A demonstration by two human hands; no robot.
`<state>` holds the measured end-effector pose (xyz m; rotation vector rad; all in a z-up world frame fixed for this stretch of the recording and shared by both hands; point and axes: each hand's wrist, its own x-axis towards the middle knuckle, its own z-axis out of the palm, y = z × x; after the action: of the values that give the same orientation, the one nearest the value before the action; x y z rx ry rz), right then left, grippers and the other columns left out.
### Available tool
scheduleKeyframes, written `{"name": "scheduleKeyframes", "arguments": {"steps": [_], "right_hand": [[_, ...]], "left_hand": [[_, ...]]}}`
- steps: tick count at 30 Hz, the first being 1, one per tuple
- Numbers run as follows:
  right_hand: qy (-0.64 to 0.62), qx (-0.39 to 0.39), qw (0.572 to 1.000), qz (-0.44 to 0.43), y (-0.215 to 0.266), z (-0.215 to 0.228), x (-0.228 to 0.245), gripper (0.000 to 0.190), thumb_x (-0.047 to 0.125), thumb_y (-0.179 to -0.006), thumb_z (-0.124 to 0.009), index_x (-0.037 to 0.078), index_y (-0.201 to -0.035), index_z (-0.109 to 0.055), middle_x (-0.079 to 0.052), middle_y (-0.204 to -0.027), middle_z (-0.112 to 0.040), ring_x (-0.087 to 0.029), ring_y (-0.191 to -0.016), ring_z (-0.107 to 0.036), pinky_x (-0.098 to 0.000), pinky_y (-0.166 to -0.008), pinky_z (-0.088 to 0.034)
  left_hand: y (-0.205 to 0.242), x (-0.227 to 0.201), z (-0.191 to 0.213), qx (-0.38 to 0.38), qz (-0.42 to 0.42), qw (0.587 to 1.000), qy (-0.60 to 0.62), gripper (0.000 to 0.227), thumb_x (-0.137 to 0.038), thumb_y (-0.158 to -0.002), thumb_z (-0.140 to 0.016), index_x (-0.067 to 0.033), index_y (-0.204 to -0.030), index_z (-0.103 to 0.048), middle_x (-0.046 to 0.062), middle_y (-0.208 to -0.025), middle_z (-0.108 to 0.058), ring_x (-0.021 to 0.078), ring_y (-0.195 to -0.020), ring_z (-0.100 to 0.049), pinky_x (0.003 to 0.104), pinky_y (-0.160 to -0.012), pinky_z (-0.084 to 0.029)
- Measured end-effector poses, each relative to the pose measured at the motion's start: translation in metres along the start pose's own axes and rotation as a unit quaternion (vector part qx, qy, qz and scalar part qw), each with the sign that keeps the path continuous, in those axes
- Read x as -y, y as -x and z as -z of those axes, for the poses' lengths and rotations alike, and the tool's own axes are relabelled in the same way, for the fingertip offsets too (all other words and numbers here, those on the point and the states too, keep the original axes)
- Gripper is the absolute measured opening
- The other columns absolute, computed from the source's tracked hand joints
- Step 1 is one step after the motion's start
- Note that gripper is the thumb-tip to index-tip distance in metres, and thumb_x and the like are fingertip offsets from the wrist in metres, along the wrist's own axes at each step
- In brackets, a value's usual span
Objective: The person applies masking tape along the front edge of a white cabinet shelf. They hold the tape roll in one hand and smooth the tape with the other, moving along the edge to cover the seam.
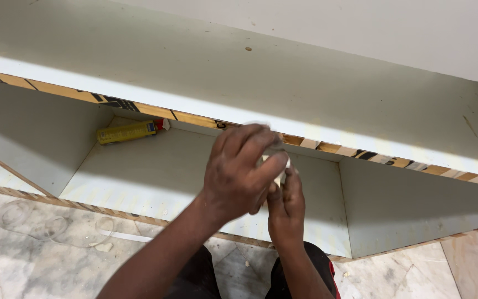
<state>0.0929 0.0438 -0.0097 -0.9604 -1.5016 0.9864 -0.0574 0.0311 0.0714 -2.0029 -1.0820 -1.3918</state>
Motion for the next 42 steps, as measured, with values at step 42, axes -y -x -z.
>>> {"name": "scheduleKeyframes", "arguments": {"steps": [42], "right_hand": [[-0.12,-0.1,0.982,0.108,-0.098,-0.028,-0.049,0.017,-0.007,-0.1,-0.046,-0.002,-0.108,-0.06,-0.006,-0.093,-0.065,-0.013,-0.073,-0.062,-0.0274,-0.061,-0.054]], "left_hand": [[-0.113,0.049,-0.014,0.372,0.226,0.899,-0.051,0.05,-0.05,-0.089,-0.072,-0.0113,-0.118,-0.057,0.009,-0.105,-0.064,0.0273,-0.106,-0.058,0.049,-0.09,-0.044]]}}
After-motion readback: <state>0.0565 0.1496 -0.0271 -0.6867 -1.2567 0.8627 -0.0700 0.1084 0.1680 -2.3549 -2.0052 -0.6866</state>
